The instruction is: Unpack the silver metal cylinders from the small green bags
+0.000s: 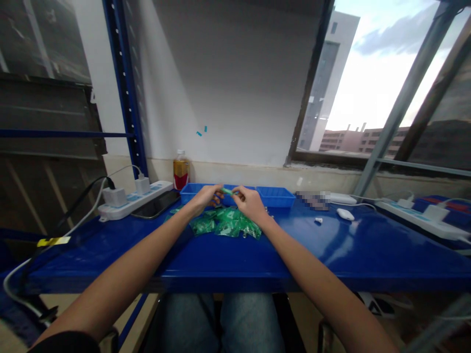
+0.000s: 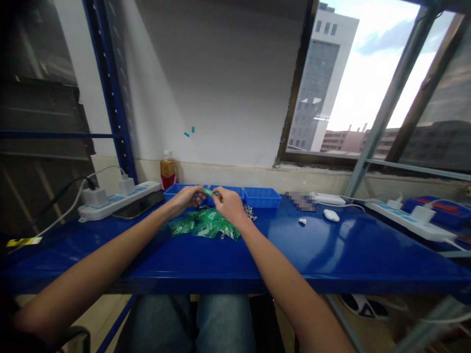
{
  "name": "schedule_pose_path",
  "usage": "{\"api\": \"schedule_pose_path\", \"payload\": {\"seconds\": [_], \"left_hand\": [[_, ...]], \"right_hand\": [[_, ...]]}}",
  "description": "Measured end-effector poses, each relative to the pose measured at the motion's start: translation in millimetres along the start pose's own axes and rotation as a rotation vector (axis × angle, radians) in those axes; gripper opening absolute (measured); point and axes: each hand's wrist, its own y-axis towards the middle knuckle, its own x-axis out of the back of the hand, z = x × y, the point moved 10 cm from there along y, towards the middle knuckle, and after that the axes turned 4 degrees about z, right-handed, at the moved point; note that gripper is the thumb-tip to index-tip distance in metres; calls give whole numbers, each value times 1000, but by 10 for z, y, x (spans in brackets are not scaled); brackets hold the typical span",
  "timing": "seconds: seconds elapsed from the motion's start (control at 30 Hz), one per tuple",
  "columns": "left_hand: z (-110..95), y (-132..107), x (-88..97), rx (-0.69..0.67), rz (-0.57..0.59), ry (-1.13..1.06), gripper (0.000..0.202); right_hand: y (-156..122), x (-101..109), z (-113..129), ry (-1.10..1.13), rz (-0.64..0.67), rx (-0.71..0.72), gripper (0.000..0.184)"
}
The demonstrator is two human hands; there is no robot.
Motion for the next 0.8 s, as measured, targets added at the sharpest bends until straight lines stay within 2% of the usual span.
{"api": "schedule_pose_path", "payload": {"seconds": [0.07,0.1,0.17,0.23,0.33,0.43,0.53,0.6,0.7,0.8], "left_hand": [[-73,-2,49,-78,-54,84,26],[-156,-20,63,-156,-88,174,22],[-384,-109,21,-375,-147,409,18],[-566,-237,-115,-591,-162,618,19],[-644,-357,-320,-779,-112,792,24],[-627,-388,-423,-856,-78,916,28],[-605,-376,-440,-860,-62,954,30],[-589,-344,-419,-808,-46,915,29],[-522,-240,-339,-627,-27,796,28],[-368,-110,-194,-369,-23,520,49]], "right_hand": [[11,-12,-54,67,-9,-30,20],[18,-12,-130,126,-21,-88,21],[13,-38,-343,293,-37,-266,20],[-15,-112,-532,494,-29,-438,28],[-53,-218,-680,744,-15,-586,40],[-95,-243,-773,817,-47,-679,33],[-107,-198,-798,813,-118,-692,20],[-107,-152,-794,821,-172,-678,12],[-102,-71,-781,798,-231,-637,9],[-68,39,-701,646,-244,-524,8]]}}
